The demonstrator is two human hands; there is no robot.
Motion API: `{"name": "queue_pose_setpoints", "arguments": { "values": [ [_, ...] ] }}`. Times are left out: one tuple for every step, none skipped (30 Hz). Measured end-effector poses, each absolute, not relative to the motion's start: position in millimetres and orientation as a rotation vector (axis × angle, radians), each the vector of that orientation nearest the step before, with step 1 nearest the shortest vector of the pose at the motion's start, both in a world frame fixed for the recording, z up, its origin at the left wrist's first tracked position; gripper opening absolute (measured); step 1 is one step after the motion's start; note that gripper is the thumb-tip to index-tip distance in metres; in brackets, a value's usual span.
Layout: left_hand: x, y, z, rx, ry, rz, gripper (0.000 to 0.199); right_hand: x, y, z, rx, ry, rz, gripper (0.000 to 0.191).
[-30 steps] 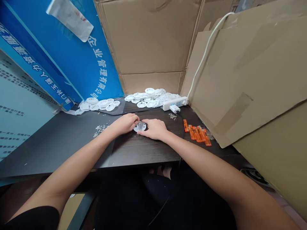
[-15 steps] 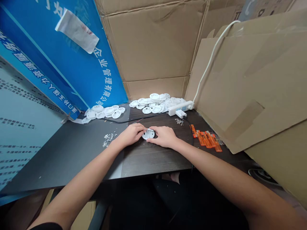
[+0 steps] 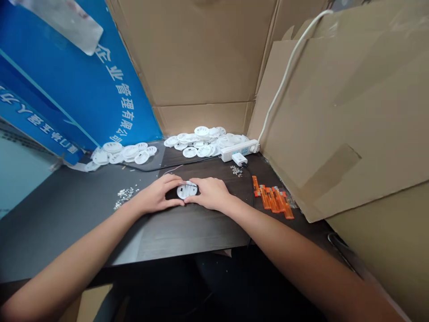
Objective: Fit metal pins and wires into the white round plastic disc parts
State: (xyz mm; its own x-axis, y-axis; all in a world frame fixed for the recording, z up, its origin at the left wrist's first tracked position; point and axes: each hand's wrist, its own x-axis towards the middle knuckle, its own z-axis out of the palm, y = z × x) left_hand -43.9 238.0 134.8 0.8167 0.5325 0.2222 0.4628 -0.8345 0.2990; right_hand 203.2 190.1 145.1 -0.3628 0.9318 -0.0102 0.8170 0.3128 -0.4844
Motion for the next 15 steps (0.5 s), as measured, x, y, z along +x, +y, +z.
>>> {"name": "queue_pose_setpoints", "arguments": {
  "values": [
    [-42.4, 238.7, 133.1, 2.769, 0.783, 0.46, 0.064, 203.6, 190.9, 146.5, -1.596, -2.318, 0.623, 0.059],
    [-40.9, 239.8, 131.8, 2.766, 0.79, 0.482, 0.06, 204.1, 191.5, 147.6, -1.615, -2.323, 0.642, 0.059],
    [-39.4, 241.3, 130.9, 2.761, 0.794, 0.507, 0.058, 204.8, 191.9, 148.1, -1.627, -2.328, 0.657, 0.059],
    [-37.8, 243.1, 130.4, 2.758, 0.796, 0.531, 0.056, 205.9, 192.0, 148.1, -1.639, -2.331, 0.671, 0.06],
    [-36.1, 245.1, 130.3, 2.756, 0.796, 0.554, 0.055, 207.5, 191.8, 147.6, -1.648, -2.329, 0.69, 0.063],
    [-34.3, 247.0, 130.5, 2.756, 0.796, 0.569, 0.055, 209.6, 191.5, 146.6, -1.645, -2.316, 0.716, 0.067],
    [-32.7, 248.7, 130.9, 2.76, 0.791, 0.57, 0.054, 212.0, 191.2, 145.6, -1.624, -2.287, 0.761, 0.073],
    [-31.2, 250.0, 131.5, 2.763, 0.786, 0.558, 0.055, 214.8, 191.1, 144.7, -1.589, -2.241, 0.827, 0.081],
    [-30.2, 250.9, 132.3, 2.764, 0.789, 0.54, 0.057, 217.7, 191.4, 144.4, -1.542, -2.175, 0.911, 0.088],
    [-29.7, 251.4, 133.4, 2.761, 0.801, 0.523, 0.061, 220.8, 191.9, 145.1, -1.49, -2.098, 1.0, 0.092],
    [-29.8, 251.4, 134.7, 2.759, 0.819, 0.512, 0.066, 223.8, 192.7, 147.2, -1.444, -2.015, 1.068, 0.092],
    [-30.5, 251.2, 136.5, 2.759, 0.843, 0.522, 0.069, 227.0, 193.4, 150.8, -1.406, -1.929, 1.098, 0.089],
    [-31.6, 250.7, 138.9, 2.76, 0.87, 0.554, 0.069, 230.3, 193.5, 155.8, -1.375, -1.857, 1.087, 0.081],
    [-32.9, 249.5, 142.2, 2.761, 0.89, 0.604, 0.066, 234.0, 192.2, 161.9, -1.349, -1.785, 1.02, 0.069],
    [-34.1, 247.2, 146.4, 2.763, 0.903, 0.673, 0.059, 238.0, 189.0, 168.8, -1.304, -1.728, 0.936, 0.056]
  ]
}}
